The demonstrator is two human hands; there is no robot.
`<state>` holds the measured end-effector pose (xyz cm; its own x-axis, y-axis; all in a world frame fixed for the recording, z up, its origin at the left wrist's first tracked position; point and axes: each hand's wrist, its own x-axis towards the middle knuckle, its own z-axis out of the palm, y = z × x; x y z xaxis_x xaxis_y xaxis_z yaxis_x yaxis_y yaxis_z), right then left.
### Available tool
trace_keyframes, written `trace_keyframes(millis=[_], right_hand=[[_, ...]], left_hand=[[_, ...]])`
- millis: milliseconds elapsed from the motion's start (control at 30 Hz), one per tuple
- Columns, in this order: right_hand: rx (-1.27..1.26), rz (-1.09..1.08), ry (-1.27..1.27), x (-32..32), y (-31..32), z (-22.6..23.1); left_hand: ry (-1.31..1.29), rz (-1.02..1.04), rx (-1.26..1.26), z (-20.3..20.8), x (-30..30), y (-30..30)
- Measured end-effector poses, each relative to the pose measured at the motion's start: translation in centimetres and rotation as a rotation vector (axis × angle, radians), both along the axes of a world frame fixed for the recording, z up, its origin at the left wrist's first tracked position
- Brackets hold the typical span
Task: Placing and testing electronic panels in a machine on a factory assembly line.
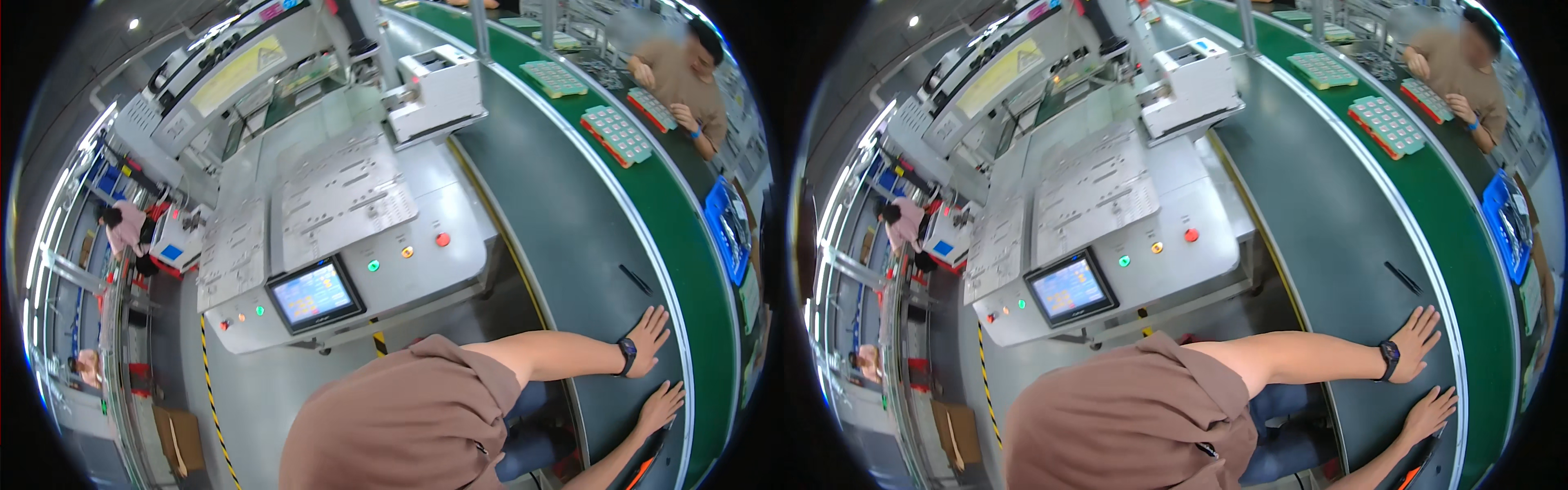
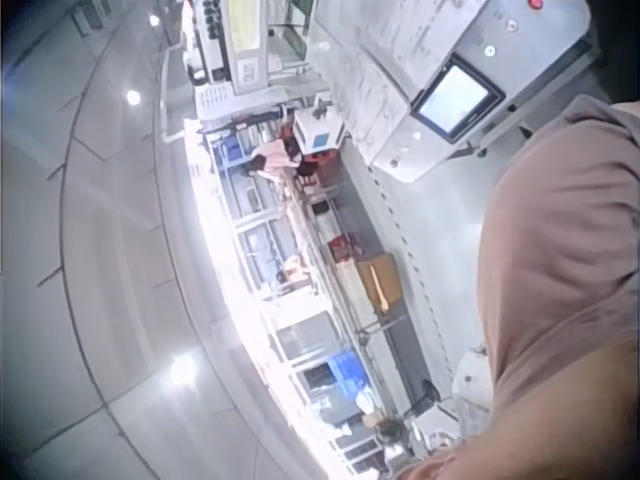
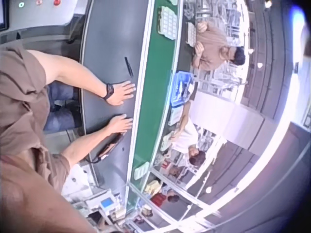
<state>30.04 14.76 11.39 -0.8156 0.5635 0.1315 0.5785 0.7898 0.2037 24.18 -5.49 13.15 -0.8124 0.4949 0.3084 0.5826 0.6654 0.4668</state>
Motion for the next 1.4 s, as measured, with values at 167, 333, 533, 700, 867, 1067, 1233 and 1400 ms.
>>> trace_keyframes(millis=[167, 333, 533, 700, 867, 1067, 1233, 1400], right_hand=[[0.021, 0.022, -0.002, -0.8, 1.2, -1.0], [0.047, 0.006, -0.046, -0.6, 1.8, -0.7], [0.039, 0.048, -0.034, -0.9, 2.8, -1.9], [0.056, 0.092, 0.083, -0.6, 5.3, -3.8], [-0.113, 0.227, 0.243, 0.1, 4.1, -2.2], [-0.562, 0.634, 0.495, 1.4, 1.4, -0.1], [-0.517, 0.545, 0.465, 2.8, 1.0, 0.6], [-0.454, 0.564, 0.432, 3.1, 0.5, 0.9]], left_hand=[[-0.035, -0.049, -0.008, -1.0, -0.1, 0.3], [-0.058, -0.077, -0.019, -1.2, 0.4, 1.0], [-0.077, -0.075, -0.034, -1.2, 0.4, 0.6], [-0.034, -0.068, -0.047, -1.4, 0.4, 1.0], [0.025, -0.397, -0.040, -2.0, 0.4, 2.5], [-0.027, -0.620, 0.095, -0.8, 1.9, 4.9], [-0.066, -0.700, 0.056, 0.9, 2.3, 5.0], [0.060, -0.676, -0.079, 0.8, 1.6, 6.7]])
